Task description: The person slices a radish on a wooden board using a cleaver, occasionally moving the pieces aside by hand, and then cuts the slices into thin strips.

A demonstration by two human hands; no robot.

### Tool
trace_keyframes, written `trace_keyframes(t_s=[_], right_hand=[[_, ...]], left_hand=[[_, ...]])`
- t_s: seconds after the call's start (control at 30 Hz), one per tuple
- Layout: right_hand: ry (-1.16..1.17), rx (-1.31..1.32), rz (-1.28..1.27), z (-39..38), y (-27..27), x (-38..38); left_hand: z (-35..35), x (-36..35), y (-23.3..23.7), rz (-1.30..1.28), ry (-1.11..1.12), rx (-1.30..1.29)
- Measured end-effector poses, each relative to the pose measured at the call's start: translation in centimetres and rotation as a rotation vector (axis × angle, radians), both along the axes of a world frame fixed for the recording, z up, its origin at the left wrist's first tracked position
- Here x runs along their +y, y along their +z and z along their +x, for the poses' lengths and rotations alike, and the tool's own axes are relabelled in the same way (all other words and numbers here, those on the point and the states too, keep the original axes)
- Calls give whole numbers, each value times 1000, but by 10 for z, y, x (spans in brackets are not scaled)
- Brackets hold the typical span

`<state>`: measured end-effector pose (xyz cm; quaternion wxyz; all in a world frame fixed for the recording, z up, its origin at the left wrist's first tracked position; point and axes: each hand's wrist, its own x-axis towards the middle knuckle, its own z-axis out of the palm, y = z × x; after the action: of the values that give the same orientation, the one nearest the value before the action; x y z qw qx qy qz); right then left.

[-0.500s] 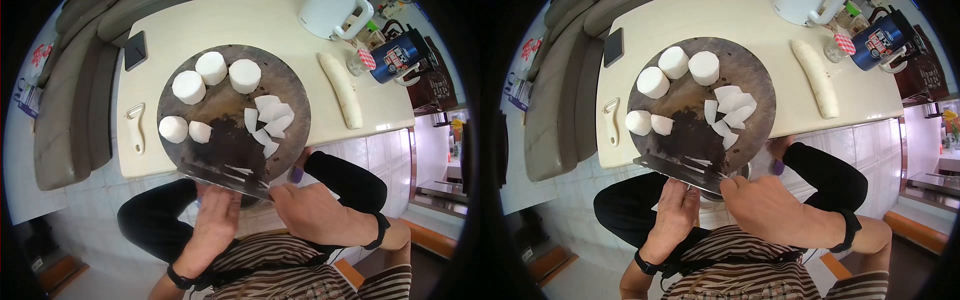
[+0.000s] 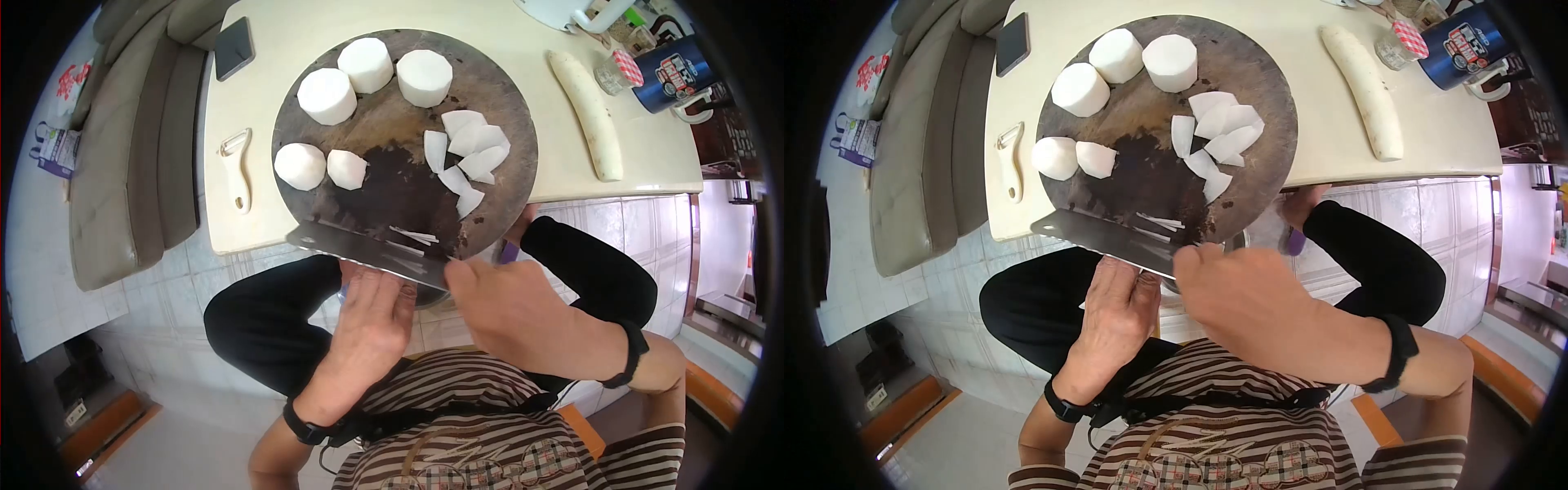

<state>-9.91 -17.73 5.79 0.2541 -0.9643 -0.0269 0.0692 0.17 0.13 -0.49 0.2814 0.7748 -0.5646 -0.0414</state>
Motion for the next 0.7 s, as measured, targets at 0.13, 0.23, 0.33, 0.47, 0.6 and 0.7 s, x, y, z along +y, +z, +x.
trace_keyframes(t_s=[0.13,0.23,0.33,0.47,0.6,0.7], right_hand=[[-15,-44,43,9,-4,-3],[-96,-47,75,5,-8,-7],[-81,-60,75,0,-6,-11],[-38,-39,63,-4,2,-12],[-15,8,45,-7,3,-11],[-28,34,44,-8,4,-10]], left_hand=[[-2,-3,-2,-27,32,-49],[0,-3,7,4,0,-92],[-1,-3,8,41,-18,-105],[-3,-2,1,16,34,-14],[-2,-5,2,-40,49,40],[-2,-3,-3,-38,35,37]])
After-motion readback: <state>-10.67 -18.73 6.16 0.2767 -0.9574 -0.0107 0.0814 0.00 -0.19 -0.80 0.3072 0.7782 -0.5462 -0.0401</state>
